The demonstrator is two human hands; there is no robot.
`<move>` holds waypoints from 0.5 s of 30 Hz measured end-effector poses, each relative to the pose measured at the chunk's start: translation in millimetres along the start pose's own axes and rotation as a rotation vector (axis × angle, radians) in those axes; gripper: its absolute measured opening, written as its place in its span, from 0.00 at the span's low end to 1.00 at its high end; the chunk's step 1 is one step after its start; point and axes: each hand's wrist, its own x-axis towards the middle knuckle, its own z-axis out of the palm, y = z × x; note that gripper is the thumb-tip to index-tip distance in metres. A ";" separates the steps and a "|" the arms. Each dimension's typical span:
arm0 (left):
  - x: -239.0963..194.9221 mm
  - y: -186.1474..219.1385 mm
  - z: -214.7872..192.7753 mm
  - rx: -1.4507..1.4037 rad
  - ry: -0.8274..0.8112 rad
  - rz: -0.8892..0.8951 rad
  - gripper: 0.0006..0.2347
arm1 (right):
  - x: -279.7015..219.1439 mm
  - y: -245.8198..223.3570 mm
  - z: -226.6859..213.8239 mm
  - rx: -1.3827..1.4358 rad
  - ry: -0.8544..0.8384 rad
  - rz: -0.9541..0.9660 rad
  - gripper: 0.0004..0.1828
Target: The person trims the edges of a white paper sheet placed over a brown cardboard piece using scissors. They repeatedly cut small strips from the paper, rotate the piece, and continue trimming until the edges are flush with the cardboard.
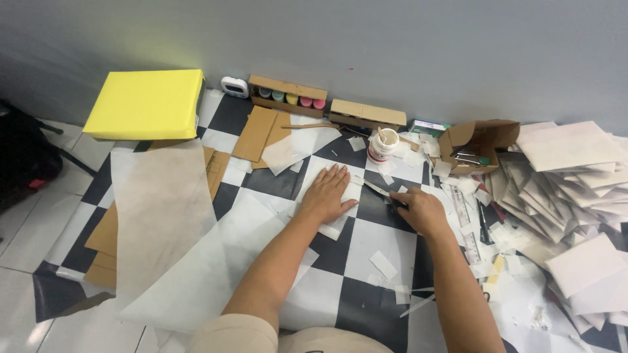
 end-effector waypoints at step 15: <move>50.1 -28.8 -8.2 -0.055 -0.011 -0.369 0.26 | -59.4 -37.5 -21.0 0.578 -0.084 0.155 0.26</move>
